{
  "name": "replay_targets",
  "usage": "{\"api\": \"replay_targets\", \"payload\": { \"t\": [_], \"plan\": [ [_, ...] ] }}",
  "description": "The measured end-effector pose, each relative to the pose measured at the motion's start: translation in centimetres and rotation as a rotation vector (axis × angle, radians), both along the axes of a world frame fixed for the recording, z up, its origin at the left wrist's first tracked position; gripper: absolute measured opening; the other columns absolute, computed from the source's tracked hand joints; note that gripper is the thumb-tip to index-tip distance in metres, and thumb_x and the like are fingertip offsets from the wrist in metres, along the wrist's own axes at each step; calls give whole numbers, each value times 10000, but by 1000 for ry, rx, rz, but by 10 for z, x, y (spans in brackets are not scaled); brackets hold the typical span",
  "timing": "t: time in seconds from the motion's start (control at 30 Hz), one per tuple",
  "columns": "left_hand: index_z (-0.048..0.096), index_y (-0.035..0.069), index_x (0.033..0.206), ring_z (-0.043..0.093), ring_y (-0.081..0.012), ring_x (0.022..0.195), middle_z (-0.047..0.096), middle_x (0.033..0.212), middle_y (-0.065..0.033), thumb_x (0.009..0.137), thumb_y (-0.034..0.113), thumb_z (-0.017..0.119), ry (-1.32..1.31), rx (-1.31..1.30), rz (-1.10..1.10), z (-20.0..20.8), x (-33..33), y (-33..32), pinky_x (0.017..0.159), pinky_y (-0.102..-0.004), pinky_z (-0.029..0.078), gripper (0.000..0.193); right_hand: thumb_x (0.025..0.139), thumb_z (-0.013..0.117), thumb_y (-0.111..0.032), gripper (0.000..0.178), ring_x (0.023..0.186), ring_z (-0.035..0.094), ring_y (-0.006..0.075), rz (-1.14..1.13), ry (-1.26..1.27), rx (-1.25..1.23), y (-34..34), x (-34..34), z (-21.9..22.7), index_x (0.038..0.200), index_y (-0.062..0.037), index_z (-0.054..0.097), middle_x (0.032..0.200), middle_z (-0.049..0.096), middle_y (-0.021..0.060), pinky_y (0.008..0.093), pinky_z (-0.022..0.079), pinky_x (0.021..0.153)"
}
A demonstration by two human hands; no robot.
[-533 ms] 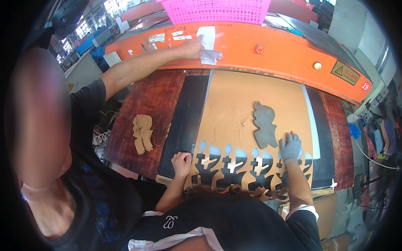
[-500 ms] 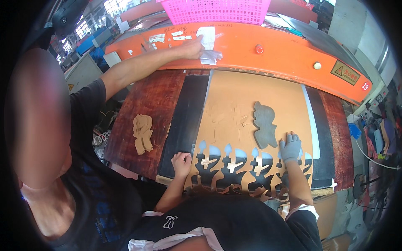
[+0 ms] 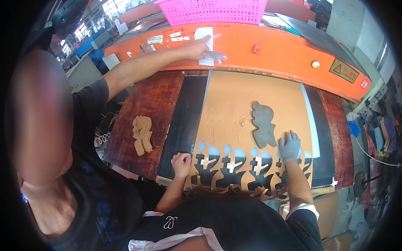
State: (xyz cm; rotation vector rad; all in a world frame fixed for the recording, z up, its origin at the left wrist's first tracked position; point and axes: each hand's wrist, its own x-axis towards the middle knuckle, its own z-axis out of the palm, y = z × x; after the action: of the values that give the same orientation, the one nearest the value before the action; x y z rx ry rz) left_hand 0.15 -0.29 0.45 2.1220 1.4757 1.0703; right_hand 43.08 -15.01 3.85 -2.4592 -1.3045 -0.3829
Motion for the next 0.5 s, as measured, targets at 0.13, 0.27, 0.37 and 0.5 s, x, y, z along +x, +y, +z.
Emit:
{"api": "replay_targets", "payload": {
  "t": [0.13, 0.27, 0.37, 0.5],
  "plan": [
    [655, 131, 768, 551, -253, 833, 610, 795, -12, 773, 148, 630, 8, 7, 3, 1, 0, 0, 785, -399, 382, 30, 805, 583, -279, 441, 1155, 470, 334, 1, -8, 15, 1, 1, -2, 1137, 12, 581, 1236, 541, 194, 420, 343, 1004],
    [654, 132, 767, 552, -253, 826, 610, 794, -10, 771, 147, 630, 11, 5, -1, 1, 0, 1, 780, -401, 383, 29, 801, 586, -279, 443, 1152, 474, 334, 4, -15, 21, 1, 1, -3, 1134, 12, 583, 1228, 546, 195, 421, 347, 1001],
    [654, 132, 767, 552, -254, 826, 609, 794, -10, 769, 149, 630, 4, 10, -3, 1, 0, 1, 778, -402, 384, 29, 798, 589, -280, 442, 1151, 474, 334, 5, -15, 20, 1, 2, -4, 1131, 11, 584, 1228, 546, 195, 423, 352, 997],
    [654, 133, 767, 551, -256, 827, 608, 794, -13, 770, 154, 629, 13, -1, 1, -1, -1, 1, 777, -404, 383, 33, 797, 591, -283, 438, 1150, 475, 335, 19, -32, 23, 0, 4, -5, 1123, 9, 585, 1227, 546, 195, 427, 357, 989]
  ]
}}
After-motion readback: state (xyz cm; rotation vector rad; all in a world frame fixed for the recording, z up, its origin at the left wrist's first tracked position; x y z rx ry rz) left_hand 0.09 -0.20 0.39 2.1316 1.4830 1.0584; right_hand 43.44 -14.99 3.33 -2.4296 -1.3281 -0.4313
